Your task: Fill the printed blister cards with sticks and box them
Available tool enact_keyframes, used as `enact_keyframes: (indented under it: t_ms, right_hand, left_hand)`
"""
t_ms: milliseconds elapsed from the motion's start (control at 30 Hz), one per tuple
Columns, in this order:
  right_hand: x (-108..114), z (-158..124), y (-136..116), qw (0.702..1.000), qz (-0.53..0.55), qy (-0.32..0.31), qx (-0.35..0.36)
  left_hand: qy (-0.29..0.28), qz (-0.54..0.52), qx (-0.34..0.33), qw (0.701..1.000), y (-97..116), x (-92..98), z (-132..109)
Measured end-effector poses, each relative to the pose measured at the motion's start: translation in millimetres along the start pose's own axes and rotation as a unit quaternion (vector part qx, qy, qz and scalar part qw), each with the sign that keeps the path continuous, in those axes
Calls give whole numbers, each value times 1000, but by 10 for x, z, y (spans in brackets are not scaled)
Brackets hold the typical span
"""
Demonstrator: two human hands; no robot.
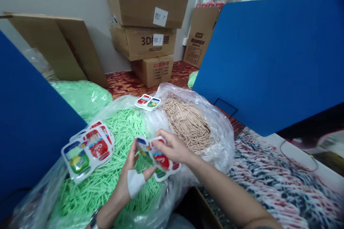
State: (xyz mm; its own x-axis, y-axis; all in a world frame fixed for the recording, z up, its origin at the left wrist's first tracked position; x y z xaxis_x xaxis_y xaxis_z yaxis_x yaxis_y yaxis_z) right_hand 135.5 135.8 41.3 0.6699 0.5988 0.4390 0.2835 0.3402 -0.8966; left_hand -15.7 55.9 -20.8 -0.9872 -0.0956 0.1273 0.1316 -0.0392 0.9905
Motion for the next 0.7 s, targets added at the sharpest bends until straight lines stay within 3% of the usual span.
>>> enact_keyframes:
  t_ms: [100, 167, 267, 400, 467, 533, 633, 700]
  right_hand:
    - [-228, -35, -89, 979, 194, -51, 17]
    - [-266, -32, -79, 970, 237, -60, 13]
    - [-147, -38, -76, 993, 122, 1, 12]
    - [-55, -94, -248, 991, -58, 63, 102]
    - [-68, -125, -300, 983, -108, 48, 142]
    - [-56, -148, -271, 981, -101, -7, 168]
    - [177, -155, 0, 992, -12, -46, 117]
    - [526, -159, 311, 996, -55, 73, 10]
  left_hand:
    - [-28, -92, 63, 993, -26, -19, 13]
    - [-62, -113, 117, 985, -34, -16, 9]
    - [-109, -77, 144, 981, 6, 5, 6]
    - [-123, 4, 120, 985, 67, -13, 18]
    - [-124, 20, 116, 985, 64, -56, 15]
    - [-120, 0, 123, 985, 36, -92, 4]
    - [-85, -63, 145, 984, -18, -82, -13]
    - [-59, -89, 161, 981, -30, -47, -16]
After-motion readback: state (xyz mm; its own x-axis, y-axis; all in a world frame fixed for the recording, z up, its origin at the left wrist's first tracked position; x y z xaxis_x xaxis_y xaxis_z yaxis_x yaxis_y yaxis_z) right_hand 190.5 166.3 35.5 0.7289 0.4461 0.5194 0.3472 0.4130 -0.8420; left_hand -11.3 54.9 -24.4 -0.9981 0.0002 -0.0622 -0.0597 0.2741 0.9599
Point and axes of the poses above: each hand's wrist, its own z-axis towards the middle knuckle, its own x-axis out of the back of the hand, y = z × x, the point moved 5 cm from there along z, towards the middle knuckle, and after that the axes turned 8 degrees about -y, right-handed, at the moved point
